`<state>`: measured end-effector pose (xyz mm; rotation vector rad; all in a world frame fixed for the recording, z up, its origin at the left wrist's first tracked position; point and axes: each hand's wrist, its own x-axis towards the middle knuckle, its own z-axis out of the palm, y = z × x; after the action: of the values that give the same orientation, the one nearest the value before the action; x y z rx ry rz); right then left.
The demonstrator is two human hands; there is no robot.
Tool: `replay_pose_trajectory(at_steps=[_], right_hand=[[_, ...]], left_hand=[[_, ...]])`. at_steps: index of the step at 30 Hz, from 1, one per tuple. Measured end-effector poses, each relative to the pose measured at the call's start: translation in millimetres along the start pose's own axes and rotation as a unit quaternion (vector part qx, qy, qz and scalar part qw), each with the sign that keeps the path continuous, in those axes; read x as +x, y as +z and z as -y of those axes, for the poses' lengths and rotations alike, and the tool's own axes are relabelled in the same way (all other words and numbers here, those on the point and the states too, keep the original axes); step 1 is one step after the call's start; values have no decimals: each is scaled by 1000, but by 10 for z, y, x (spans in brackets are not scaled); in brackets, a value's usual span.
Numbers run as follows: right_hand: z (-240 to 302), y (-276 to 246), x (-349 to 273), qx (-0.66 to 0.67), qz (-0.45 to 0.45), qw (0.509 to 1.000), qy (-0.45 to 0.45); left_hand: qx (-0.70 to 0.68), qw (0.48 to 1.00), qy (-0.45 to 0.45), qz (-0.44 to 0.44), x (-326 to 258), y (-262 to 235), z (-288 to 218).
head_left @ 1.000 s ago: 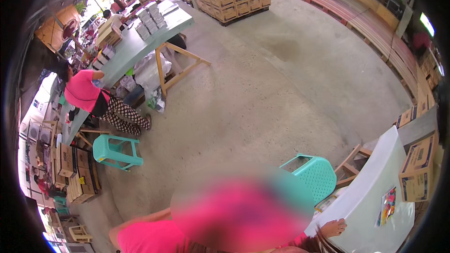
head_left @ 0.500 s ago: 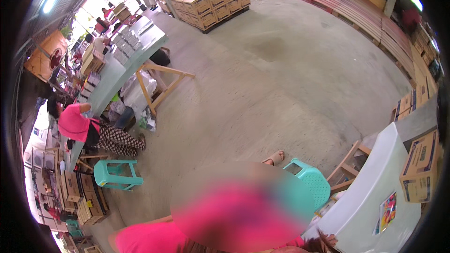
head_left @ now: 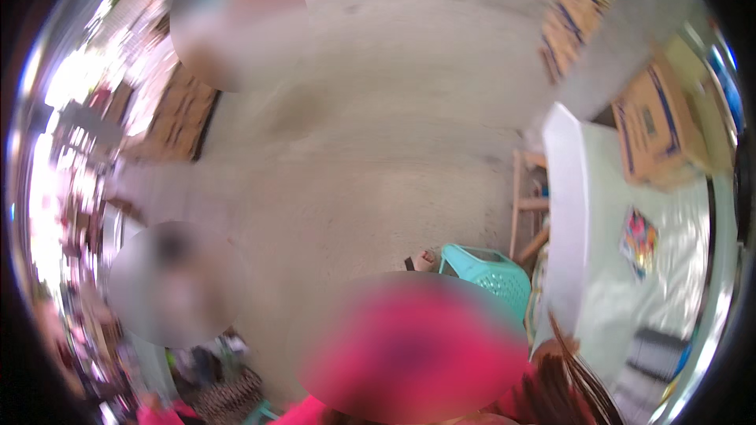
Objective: The person sorts colored notebooks into stacks by color, trims the wire spiral of a notebook using pliers, and organizes them on a table.
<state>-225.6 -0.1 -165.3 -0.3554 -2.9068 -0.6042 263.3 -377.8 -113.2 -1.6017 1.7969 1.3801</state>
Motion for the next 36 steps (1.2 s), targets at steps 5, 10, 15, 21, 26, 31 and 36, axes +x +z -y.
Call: replay_pose_trajectory(at_steps=[5,10,15,21,26,31,36], right_hand=[[-221,-86,-155,160,-82,979,-99],[-94,-255,-184,276,-82,957,-29],[100,-885,-878,485,129,862,70],[467,-444,-3469,574,217,782,112],[632,-217,-6032,523,454,557,459],[887,-554,-7343,489,429,366,666],[730,-666,-6615,616,284,392,622]], left_hand=[[130,986,82,72,553,-823,-601],[329,909,178,183,960,-1650,-1199],[588,730,304,168,1392,-2093,-2265],[558,534,635,-25,2148,-1455,-3991],[497,576,643,88,1359,-374,-5032],[475,498,628,362,785,939,-4860],[410,406,736,355,229,2157,-4408]])
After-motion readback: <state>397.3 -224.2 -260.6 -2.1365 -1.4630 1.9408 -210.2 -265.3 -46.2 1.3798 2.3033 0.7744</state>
